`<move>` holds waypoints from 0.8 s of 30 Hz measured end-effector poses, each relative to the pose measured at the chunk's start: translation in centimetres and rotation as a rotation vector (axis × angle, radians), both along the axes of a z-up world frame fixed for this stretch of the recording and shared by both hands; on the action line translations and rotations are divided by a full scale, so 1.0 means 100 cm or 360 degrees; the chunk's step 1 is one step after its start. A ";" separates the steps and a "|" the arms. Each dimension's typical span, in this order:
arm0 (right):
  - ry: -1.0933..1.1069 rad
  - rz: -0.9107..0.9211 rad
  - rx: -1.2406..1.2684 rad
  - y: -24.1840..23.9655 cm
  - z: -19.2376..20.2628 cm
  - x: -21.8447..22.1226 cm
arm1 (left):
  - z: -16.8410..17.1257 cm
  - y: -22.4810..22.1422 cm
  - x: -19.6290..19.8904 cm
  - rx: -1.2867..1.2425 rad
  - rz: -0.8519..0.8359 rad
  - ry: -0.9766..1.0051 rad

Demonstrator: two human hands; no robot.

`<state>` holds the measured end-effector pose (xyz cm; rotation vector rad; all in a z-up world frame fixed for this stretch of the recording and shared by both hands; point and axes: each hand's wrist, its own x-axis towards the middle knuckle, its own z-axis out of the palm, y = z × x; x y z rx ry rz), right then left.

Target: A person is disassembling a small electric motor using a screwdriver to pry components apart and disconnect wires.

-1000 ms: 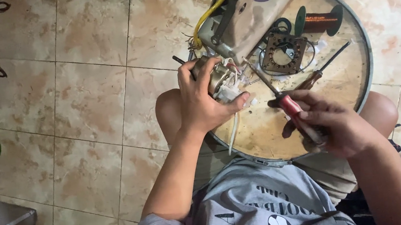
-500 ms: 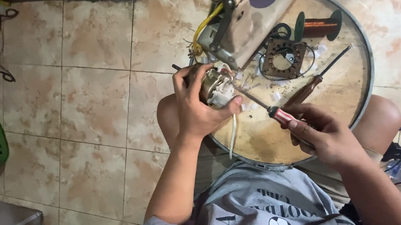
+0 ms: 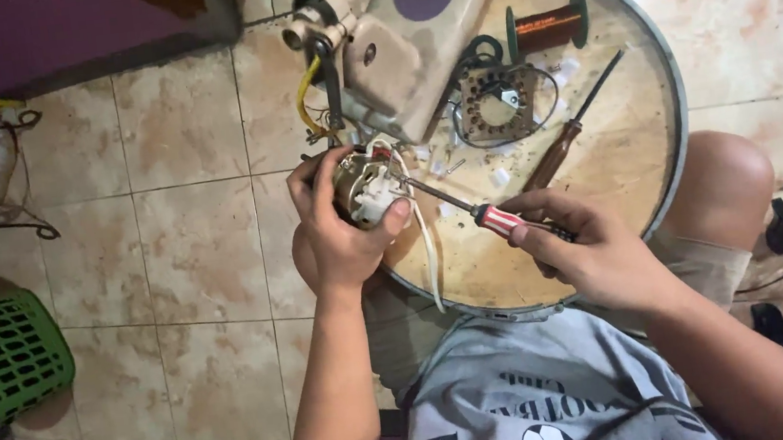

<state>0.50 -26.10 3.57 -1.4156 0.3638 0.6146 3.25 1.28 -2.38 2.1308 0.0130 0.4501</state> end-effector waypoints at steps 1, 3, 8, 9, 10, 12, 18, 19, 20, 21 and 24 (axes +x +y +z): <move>-0.0008 0.0000 0.0003 -0.001 -0.002 0.000 | 0.000 0.000 0.001 0.0003 0.0000 -0.0008; -0.0010 -0.0042 0.0031 -0.001 -0.005 -0.002 | -0.001 0.000 -0.001 -0.0025 -0.0006 -0.0025; -0.0038 0.0050 0.0026 -0.003 -0.013 -0.002 | -0.005 0.000 0.000 -0.0020 -0.0001 -0.0059; -0.0049 0.0061 0.0020 -0.003 -0.012 -0.001 | -0.005 -0.001 0.002 -0.0031 -0.0007 -0.0070; -0.0054 0.0065 0.0020 -0.003 -0.012 0.000 | -0.004 0.000 0.002 -0.0031 -0.0003 -0.0074; -0.0064 0.0080 0.0012 -0.003 -0.011 0.000 | -0.005 0.000 0.001 -0.0045 -0.0012 -0.0049; -0.0067 0.0039 0.0106 -0.005 -0.017 -0.002 | -0.005 0.001 0.000 -0.0065 -0.0022 -0.0018; -0.0068 0.0034 0.0107 -0.003 -0.012 -0.002 | -0.003 0.000 0.000 -0.0063 -0.0026 -0.0018; -0.0010 -0.0027 0.0189 0.000 -0.008 -0.002 | -0.002 0.000 0.000 -0.0045 -0.0022 -0.0015; 0.0050 -0.0088 0.0271 0.003 -0.004 -0.002 | -0.001 0.000 -0.001 -0.0026 -0.0018 -0.0011; 0.0143 -0.0145 0.0359 0.002 0.003 0.001 | -0.001 -0.001 -0.002 0.0007 -0.0026 -0.0022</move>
